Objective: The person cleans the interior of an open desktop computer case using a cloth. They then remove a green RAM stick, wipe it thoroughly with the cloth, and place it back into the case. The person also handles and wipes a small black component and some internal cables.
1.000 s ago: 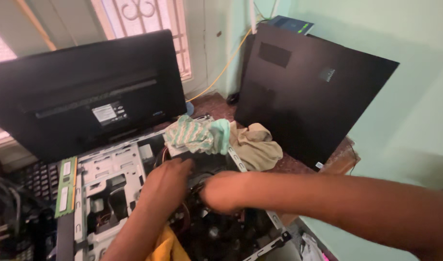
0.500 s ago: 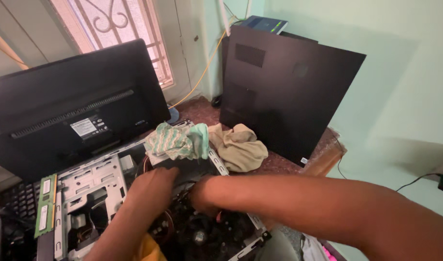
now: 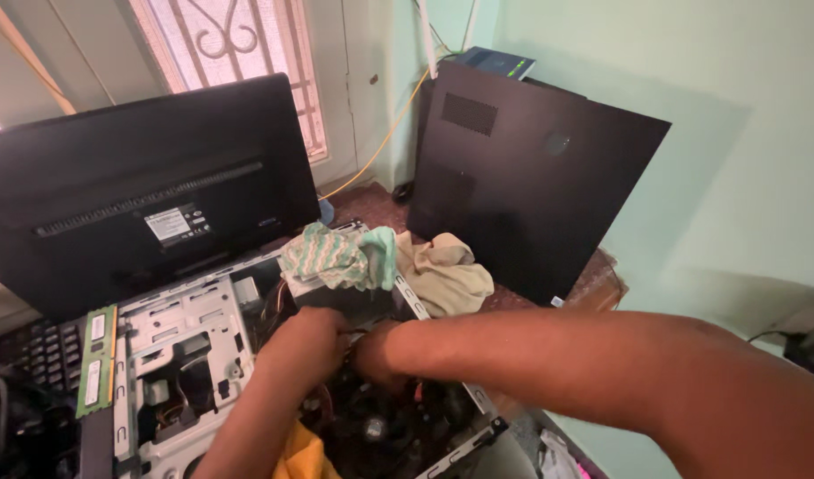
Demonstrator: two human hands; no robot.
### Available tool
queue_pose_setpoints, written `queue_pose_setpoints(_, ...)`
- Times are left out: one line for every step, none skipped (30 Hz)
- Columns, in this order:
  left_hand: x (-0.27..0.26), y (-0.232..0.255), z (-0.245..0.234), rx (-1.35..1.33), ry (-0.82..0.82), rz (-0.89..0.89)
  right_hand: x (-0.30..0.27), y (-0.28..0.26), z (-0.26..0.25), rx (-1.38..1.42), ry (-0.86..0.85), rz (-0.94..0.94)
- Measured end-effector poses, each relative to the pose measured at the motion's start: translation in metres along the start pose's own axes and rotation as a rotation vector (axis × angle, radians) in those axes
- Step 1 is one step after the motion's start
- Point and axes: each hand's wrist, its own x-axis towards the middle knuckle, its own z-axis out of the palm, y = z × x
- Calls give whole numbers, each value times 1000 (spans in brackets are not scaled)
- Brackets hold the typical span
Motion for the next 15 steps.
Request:
queue_pose_setpoints(2, -3, 3, -18, 23, 38, 0, 0, 2, 8, -5, 8)
queue_pose_setpoints(4, -4, 4, -26, 24, 34, -1, 0, 2, 7, -7, 13)
queue_pose_setpoints(6, -6, 5, -33, 26, 31, -2, -1, 3, 12, -12, 18)
queue_pose_setpoints(6, -8, 6, -41, 27, 26, -3, 0, 4, 15, -19, 21)
queue_pose_setpoints(5, -11, 6, -48, 27, 39, -3, -1, 4, 14, -23, 18)
queue_pose_setpoints(3, -12, 6, -54, 31, 51, -3, -1, 4, 14, -27, 23)
queue_pose_setpoints(2, -13, 6, -60, 35, 64, -3, 0, 3, 12, -36, 26)
queue_pose_setpoints(2, -14, 6, -50, 39, 66, -3, 0, 2, 12, -42, 28)
queue_pose_setpoints(5, -15, 6, -39, 42, 68, -3, 1, 2, 13, -48, 31)
queue_pose_setpoints(4, -16, 8, -31, 40, 68, -1, -1, 2, 15, -53, 30)
queue_pose_setpoints(2, -18, 9, -27, 26, 52, -1, -3, 3, 19, -56, 26)
queue_pose_setpoints(3, -17, 9, -19, 16, 46, -2, -1, 2, 24, -57, 33)
queue_pose_setpoints(5, -16, 8, -11, 6, 39, -4, 1, 1, 28, -58, 38)
queue_pose_setpoints(6, -16, 7, -20, 4, 40, -5, 2, 1, 28, -52, 39)
queue_pose_setpoints(6, -17, 7, -30, 2, 40, -7, 5, 0, 30, -51, 43)
